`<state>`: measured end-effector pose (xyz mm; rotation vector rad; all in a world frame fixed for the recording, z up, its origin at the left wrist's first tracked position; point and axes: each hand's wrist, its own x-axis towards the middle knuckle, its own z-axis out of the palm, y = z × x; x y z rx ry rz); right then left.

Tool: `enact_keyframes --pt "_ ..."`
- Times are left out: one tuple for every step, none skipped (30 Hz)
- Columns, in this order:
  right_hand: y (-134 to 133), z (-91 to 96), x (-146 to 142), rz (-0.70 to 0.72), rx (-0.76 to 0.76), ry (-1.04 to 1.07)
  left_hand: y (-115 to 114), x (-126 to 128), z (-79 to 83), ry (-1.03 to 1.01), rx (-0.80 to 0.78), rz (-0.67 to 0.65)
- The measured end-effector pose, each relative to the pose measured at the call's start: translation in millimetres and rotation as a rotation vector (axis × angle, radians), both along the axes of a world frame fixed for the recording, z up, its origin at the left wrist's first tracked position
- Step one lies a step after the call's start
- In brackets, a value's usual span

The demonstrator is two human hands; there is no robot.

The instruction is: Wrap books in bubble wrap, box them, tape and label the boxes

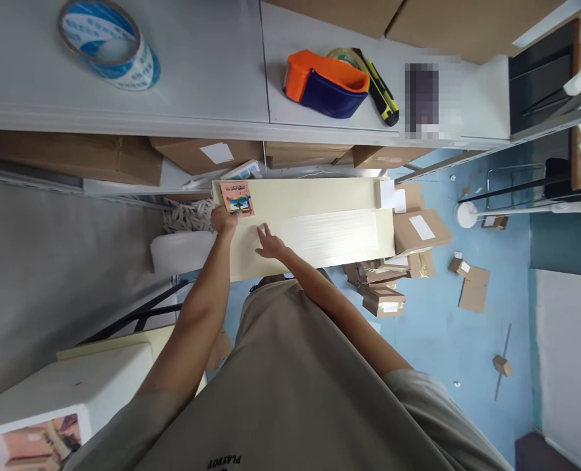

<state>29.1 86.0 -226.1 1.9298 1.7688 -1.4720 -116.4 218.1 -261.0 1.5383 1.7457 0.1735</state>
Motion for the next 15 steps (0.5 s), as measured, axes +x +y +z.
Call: enact_keyframes --pt "1 -1.1 6 -0.070 0.005 0.067 -1 1 4.3 0.045 -0.006 0.030" --pt "1 -2.2 13 -0.168 0.011 0.148 -4 3 9.3 0.102 -0.009 0.072" --pt "1 -3.2 20 -0.303 0.013 0.236 -9 6 14.8 0.141 -0.001 0.105" --pt "1 -4.1 29 -0.455 0.008 0.322 -16 10 20.4 0.139 0.019 0.108" --pt "-1 -4.8 40 -0.599 0.000 0.392 -26 15 25.7 0.110 0.041 0.105" --pt "-4 -5.4 53 -0.713 -0.009 0.442 -39 23 30.6 0.061 0.055 0.105" --pt "-8 -5.9 67 -0.792 -0.011 0.479 -54 32 34.5 -0.006 0.054 0.106" --pt "-14 -6.4 84 -0.838 0.000 0.510 -70 44 37.4 -0.086 0.038 0.107" --pt "-23 -6.9 102 -0.861 0.025 0.540 -87 59 38.9 -0.167 0.009 0.103" --pt "-33 -7.5 122 -0.875 0.058 0.575 -104 76 39.0 -0.242 -0.027 0.090" --pt "-44 -8.2 143 -0.903 0.096 0.611 -121 95 37.6 -0.307 -0.059 0.066" --pt "-58 -9.2 165 -0.932 0.135 0.640 -138 117 34.8 -0.363 -0.087 0.031" --pt "-72 -10.3 187 -0.954 0.171 0.659 -153 140 30.8 -0.406 -0.111 -0.008" --pt "-88 -11.7 210 -0.967 0.202 0.659 -167 163 25.7 -0.431 -0.135 -0.041" --pt "-104 -13.3 233 -0.975 0.229 0.642 -180 187 20.1 -0.440 -0.160 -0.068"
